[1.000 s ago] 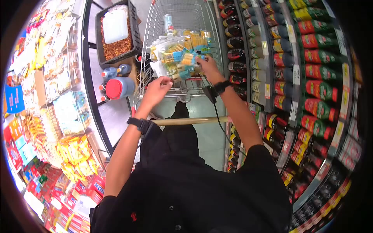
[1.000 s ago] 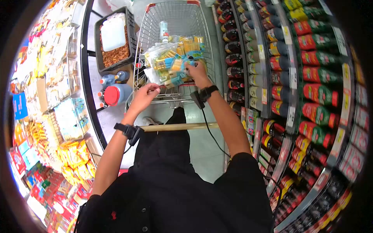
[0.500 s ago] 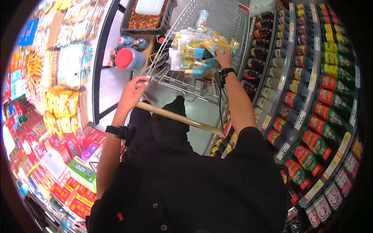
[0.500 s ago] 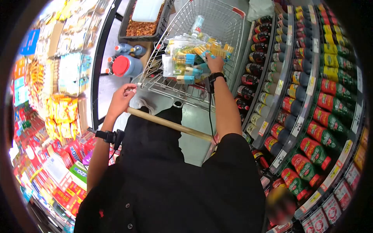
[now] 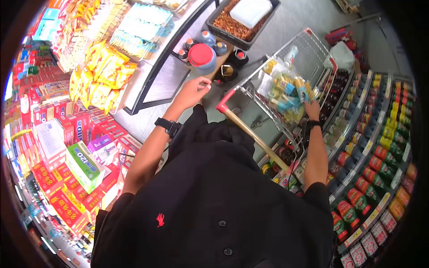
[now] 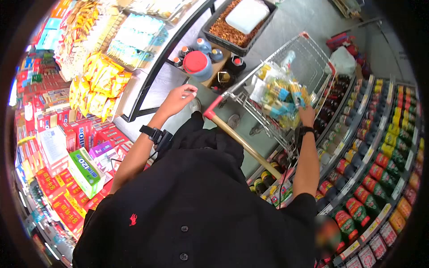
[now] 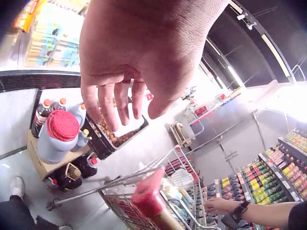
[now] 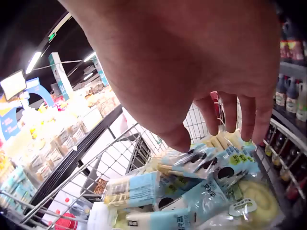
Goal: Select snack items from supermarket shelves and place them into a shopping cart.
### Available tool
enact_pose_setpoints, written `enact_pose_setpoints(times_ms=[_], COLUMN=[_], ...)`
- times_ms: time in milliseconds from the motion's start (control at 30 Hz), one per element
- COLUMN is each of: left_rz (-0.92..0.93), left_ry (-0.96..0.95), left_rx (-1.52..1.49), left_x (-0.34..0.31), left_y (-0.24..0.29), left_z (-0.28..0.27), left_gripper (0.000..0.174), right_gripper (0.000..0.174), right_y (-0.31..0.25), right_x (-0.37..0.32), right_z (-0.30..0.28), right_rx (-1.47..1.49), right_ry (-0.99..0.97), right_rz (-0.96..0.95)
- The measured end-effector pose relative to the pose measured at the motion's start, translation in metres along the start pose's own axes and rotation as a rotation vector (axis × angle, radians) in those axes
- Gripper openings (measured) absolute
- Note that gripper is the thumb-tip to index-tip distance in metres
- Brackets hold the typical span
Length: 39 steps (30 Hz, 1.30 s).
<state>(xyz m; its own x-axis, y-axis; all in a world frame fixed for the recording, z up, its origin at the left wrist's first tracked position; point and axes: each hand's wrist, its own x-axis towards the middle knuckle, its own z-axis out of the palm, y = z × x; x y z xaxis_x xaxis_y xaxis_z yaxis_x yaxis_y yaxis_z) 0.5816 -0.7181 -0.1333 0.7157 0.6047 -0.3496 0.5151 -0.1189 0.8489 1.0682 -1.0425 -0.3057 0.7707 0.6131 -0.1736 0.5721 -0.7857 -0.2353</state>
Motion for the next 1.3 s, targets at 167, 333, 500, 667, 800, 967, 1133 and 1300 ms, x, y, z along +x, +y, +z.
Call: enact_pose_setpoints(times_ms=[167, 333, 500, 667, 800, 967, 1133, 1300], left_rz=[-0.008, -0.140, -0.195, -0.188, -0.207, -0.339, -0.415, -0.399], left_ry=[0.169, 0.530, 0.743, 0.844, 0.846, 0.849, 0.844, 0.933], left_rx=[-0.007, 0.117, 0.134, 0.223, 0.177, 0.196, 0.356, 0.472], left_x=[0.001, 0.007, 0.021, 0.048, 0.069, 0.101, 0.114, 0.108], left_y=[-0.060, -0.111, -0.114, -0.138, -0.153, -0.169, -0.178, -0.171], left_z=[-0.070, -0.140, -0.187, -0.200, -0.217, -0.221, -0.218, -0.226], left_gripper=[0.028, 0.041, 0.058, 0.069, 0.075, 0.079, 0.074, 0.060], right_gripper=[0.041, 0.035, 0.035, 0.039, 0.031, 0.017, 0.017, 0.019], right_y=[-0.160, -0.408, -0.605, -0.730, -0.790, -0.826, -0.832, -0.835], right_x=[0.010, 0.026, 0.007, -0.020, -0.013, 0.000, 0.007, 0.000], right_z=[-0.068, -0.074, -0.031, -0.006, 0.037, 0.077, 0.101, 0.103], right_rx=[0.026, 0.304, 0.228, 0.130, -0.032, -0.150, -0.325, -0.325], right_ry=[0.040, -0.073, -0.351, -0.404, -0.118, 0.038, 0.079, 0.080], right_rz=[-0.260, -0.687, -1.017, -1.207, -1.441, -1.572, -1.602, -1.522])
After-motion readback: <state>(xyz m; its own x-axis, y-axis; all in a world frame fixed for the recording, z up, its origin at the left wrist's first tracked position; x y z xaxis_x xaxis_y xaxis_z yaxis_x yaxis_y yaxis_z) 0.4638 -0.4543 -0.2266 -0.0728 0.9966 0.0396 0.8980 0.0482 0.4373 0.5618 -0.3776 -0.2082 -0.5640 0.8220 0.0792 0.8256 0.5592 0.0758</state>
